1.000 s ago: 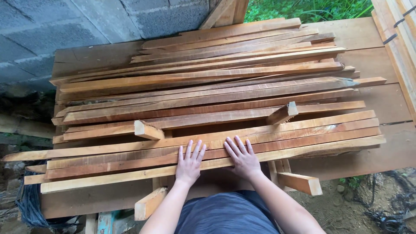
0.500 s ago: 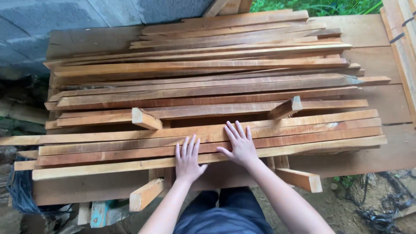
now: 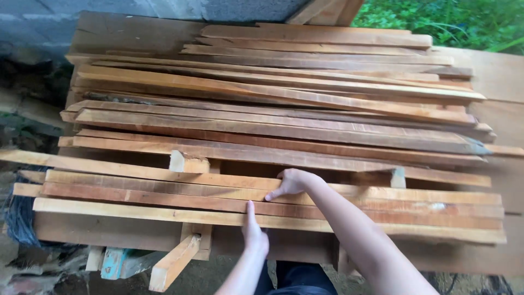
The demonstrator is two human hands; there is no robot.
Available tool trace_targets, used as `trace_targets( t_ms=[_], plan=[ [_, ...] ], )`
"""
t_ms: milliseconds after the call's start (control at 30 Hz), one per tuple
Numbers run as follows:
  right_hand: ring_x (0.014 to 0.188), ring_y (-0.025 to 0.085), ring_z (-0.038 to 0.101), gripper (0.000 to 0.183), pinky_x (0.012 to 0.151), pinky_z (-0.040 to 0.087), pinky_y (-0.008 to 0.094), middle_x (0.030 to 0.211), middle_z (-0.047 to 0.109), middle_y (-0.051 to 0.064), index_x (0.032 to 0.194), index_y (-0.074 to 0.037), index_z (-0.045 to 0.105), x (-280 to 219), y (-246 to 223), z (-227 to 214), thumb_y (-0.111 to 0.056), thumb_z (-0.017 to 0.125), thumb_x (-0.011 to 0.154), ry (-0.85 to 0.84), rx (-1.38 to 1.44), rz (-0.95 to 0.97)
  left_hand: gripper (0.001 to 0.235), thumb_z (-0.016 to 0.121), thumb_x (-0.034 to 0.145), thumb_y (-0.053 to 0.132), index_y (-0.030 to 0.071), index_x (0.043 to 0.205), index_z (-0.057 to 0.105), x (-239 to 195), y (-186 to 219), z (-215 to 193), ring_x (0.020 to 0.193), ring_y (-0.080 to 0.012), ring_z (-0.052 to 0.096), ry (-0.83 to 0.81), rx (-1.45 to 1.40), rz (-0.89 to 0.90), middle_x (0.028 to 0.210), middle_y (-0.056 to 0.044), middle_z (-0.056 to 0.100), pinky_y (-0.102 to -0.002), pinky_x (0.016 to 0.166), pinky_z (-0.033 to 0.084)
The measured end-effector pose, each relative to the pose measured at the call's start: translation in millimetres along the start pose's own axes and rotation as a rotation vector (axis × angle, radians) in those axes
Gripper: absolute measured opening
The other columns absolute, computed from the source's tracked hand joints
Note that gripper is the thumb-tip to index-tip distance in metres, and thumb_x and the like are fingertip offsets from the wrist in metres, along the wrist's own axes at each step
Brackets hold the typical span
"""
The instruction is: The person stacks thin wooden planks on a wooden workbench and secures them into bundles using black plastic straps. They align the planks, wrap the straps around the stacks, and tie them by hand.
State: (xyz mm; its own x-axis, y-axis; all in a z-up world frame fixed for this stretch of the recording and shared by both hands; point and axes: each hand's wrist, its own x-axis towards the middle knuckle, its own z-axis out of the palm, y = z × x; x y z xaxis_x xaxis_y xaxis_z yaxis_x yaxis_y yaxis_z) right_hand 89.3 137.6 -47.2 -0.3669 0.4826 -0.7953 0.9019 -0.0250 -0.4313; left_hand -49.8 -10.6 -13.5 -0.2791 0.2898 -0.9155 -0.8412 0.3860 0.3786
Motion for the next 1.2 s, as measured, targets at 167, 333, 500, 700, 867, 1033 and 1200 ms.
trace_targets(
  t_ms=[167, 333, 500, 700, 867, 1033, 1200],
  plan=[
    [0.127, 0.033, 0.063, 0.121, 0.110, 0.050, 0.043, 0.141, 0.063, 0.014, 0.144, -0.004, 0.054, 11, -7, -10, -0.078, 0.076, 0.050, -0.143, 0.053, -0.003, 0.065, 0.064, 0.091, 0.033, -0.003, 0.143, 0.051, -10, 1, 12, 0.120, -0.0257, 0.064, 0.083, -0.004, 0.096, 0.138, -0.018, 0.063, -0.036, 0.099, 0.051],
    [0.143, 0.037, 0.049, 0.131, 0.121, 0.037, 0.052, 0.154, 0.050, 0.019, 0.150, -0.001, 0.047, 39, -1, -5, -0.079, 0.073, 0.048, -0.271, 0.148, 0.011, 0.061, 0.065, 0.092, 0.022, -0.001, 0.145, 0.049, 5, -9, 15, 0.118, -0.0264, 0.063, 0.088, -0.139, 0.134, 0.136, -0.018, 0.063, -0.036, 0.096, 0.051],
    [0.145, 0.041, 0.044, 0.132, 0.121, 0.034, 0.056, 0.158, 0.045, 0.020, 0.149, -0.001, 0.048, 28, -11, -7, -0.085, 0.064, 0.048, -0.289, 0.114, 0.028, 0.062, 0.065, 0.090, 0.027, 0.000, 0.143, 0.049, -1, -7, 13, 0.117, -0.0278, 0.064, 0.101, -0.168, 0.114, 0.135, -0.019, 0.063, -0.037, 0.095, 0.052],
    [0.150, 0.042, 0.034, 0.136, 0.123, 0.027, 0.061, 0.163, 0.033, 0.021, 0.156, -0.003, 0.034, 11, -30, 13, -0.086, 0.060, 0.051, -0.364, 0.133, -0.035, 0.061, 0.065, 0.089, 0.031, -0.004, 0.139, 0.055, -3, -5, -12, 0.110, -0.0298, 0.066, 0.170, -0.188, 0.122, 0.130, -0.021, 0.065, -0.037, 0.088, 0.053],
    [0.143, 0.039, 0.047, 0.132, 0.119, 0.038, 0.051, 0.155, 0.045, 0.022, 0.150, 0.001, 0.043, 10, -32, 29, -0.086, 0.063, 0.053, -0.327, 0.099, -0.069, 0.066, 0.064, 0.089, 0.035, -0.005, 0.140, 0.053, 10, -15, -37, 0.112, -0.0300, 0.065, 0.189, -0.134, 0.103, 0.133, -0.022, 0.064, -0.038, 0.090, 0.053],
    [0.126, 0.033, 0.064, 0.113, 0.107, 0.051, 0.043, 0.139, 0.065, 0.016, 0.141, -0.005, 0.058, -4, -39, 30, -0.082, 0.066, 0.059, -0.191, 0.071, -0.103, 0.079, 0.062, 0.087, 0.044, -0.003, 0.148, 0.045, 11, 0, -70, 0.129, -0.0272, 0.057, 0.109, 0.130, 0.024, 0.145, -0.019, 0.056, -0.038, 0.105, 0.046],
    [0.112, 0.030, 0.063, 0.051, 0.096, 0.049, 0.043, 0.130, 0.063, 0.012, 0.128, -0.008, 0.062, -28, -73, 43, -0.048, 0.061, 0.096, 0.545, -0.174, -0.753, 0.072, 0.057, 0.095, 0.016, -0.014, 0.153, 0.026, 70, 8, -192, 0.124, -0.0405, 0.058, -0.210, 0.117, -0.109, 0.134, -0.037, 0.056, -0.054, 0.106, 0.047]
  ],
)
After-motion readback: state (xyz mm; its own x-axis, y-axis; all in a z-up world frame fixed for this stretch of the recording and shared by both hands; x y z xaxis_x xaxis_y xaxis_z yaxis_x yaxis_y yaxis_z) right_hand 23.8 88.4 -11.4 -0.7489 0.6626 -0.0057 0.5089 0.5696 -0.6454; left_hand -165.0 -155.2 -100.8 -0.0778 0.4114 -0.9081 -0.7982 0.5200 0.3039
